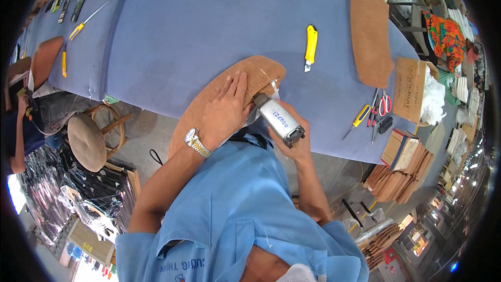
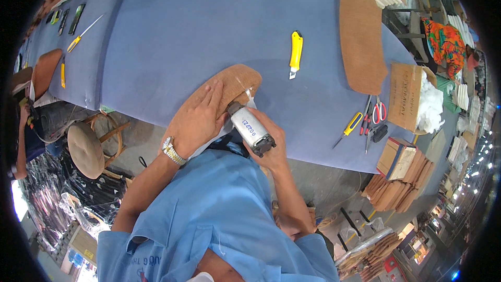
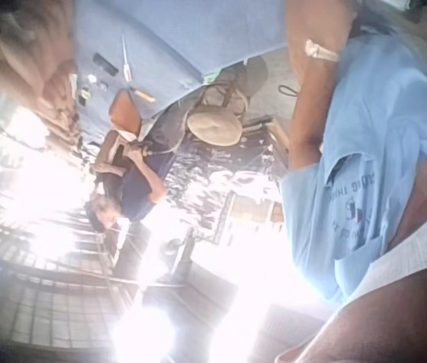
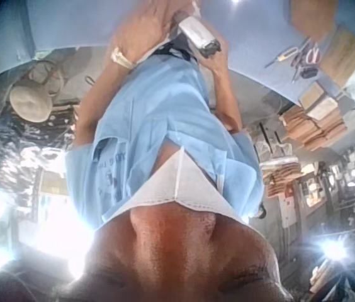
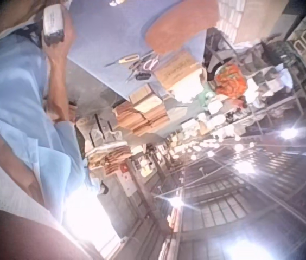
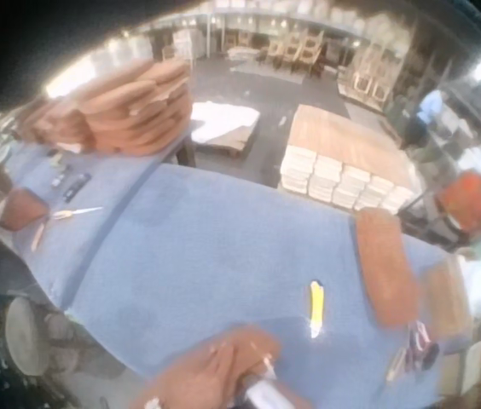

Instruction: The person staples a brown fabric cover onto a cushion using a staple gun, then trims excess fabric with a utility knife. The person folds and smooths the fabric edges before stapling and continues the process around the cushion perimeter.

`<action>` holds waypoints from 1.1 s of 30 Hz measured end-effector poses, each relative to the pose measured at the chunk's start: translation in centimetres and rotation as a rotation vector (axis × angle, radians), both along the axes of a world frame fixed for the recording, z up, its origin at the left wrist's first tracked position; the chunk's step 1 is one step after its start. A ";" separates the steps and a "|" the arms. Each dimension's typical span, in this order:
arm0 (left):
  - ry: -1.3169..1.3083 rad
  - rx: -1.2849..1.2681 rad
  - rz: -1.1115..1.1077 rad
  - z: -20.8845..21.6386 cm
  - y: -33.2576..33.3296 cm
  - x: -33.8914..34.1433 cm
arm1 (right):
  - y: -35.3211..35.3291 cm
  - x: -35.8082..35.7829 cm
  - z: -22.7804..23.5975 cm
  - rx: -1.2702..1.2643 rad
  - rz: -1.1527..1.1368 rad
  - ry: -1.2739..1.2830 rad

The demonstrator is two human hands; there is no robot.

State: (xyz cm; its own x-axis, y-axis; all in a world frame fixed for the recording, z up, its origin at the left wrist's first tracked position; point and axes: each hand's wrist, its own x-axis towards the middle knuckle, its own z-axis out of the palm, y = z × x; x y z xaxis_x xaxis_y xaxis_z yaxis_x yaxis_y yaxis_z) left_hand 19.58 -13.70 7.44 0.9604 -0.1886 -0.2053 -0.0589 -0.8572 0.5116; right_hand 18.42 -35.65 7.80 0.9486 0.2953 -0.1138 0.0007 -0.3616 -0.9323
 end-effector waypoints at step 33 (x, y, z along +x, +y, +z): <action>0.046 -0.039 0.107 -0.1 -0.4 -0.1 | 1.1 -2.3 -0.1 0.023 -0.042 0.054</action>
State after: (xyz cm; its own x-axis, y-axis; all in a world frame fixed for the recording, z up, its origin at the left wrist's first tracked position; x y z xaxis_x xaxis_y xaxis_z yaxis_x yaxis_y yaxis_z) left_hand 19.43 -14.10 7.29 0.9652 -0.0944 -0.2440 0.0559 -0.8366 0.5449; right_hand 16.13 -34.52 7.70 0.9529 0.2589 -0.1582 -0.0640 -0.3384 -0.9388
